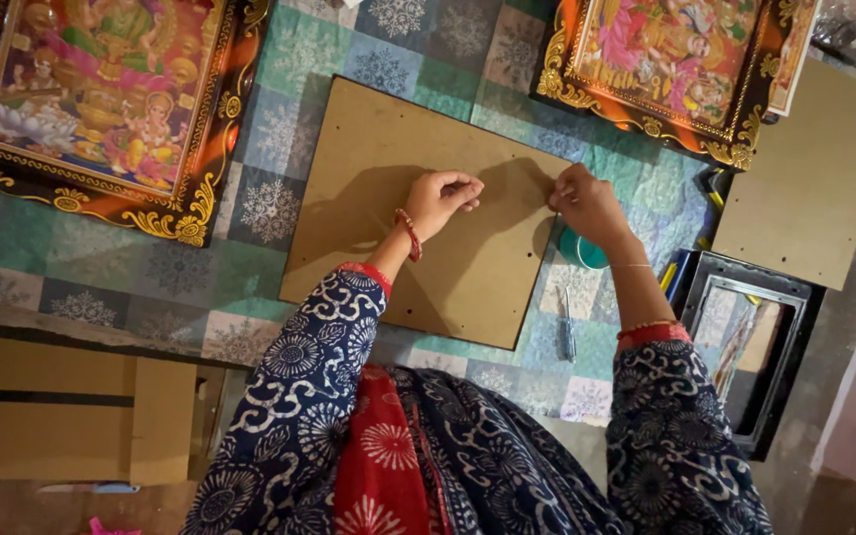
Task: The person uses a screwdriver to drive screws into a wooden backing board on the table. They then place a glass pane into a black picture frame, lay a printed religious image over it, position the backing board behind it, and press the board into place while fastening it.
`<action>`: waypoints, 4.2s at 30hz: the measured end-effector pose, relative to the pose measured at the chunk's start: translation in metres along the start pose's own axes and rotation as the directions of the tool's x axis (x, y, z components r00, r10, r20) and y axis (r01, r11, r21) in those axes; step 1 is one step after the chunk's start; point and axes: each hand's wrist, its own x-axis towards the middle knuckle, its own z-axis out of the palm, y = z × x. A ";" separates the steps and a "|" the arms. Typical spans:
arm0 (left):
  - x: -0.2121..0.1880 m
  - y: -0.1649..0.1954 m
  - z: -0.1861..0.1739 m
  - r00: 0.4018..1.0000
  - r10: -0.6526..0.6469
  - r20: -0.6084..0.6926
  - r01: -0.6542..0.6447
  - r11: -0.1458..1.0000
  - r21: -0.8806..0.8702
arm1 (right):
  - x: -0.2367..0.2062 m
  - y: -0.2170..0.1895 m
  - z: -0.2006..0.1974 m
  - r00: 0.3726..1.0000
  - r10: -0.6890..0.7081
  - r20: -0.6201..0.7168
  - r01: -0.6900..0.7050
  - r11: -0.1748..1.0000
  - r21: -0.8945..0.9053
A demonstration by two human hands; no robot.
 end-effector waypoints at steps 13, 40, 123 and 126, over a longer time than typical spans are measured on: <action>-0.001 0.001 -0.001 1.000 0.016 -0.004 -0.016 1.000 0.025 | 0.005 -0.006 -0.002 0.997 0.072 -0.041 -0.075 0.994 -0.081; 0.001 0.000 0.000 0.999 -0.033 0.004 0.033 0.999 -0.043 | -0.031 -0.002 0.031 0.923 -0.191 -0.334 0.085 0.948 -0.308; 0.022 0.023 -0.053 0.964 0.002 -0.265 0.033 0.991 0.128 | 0.072 -0.050 0.022 0.984 -0.179 -0.023 0.166 0.947 -0.275; 0.022 0.023 -0.058 0.962 -0.011 -0.272 0.039 0.995 0.095 | 0.073 -0.049 0.024 0.982 -0.189 -0.013 0.174 0.928 -0.330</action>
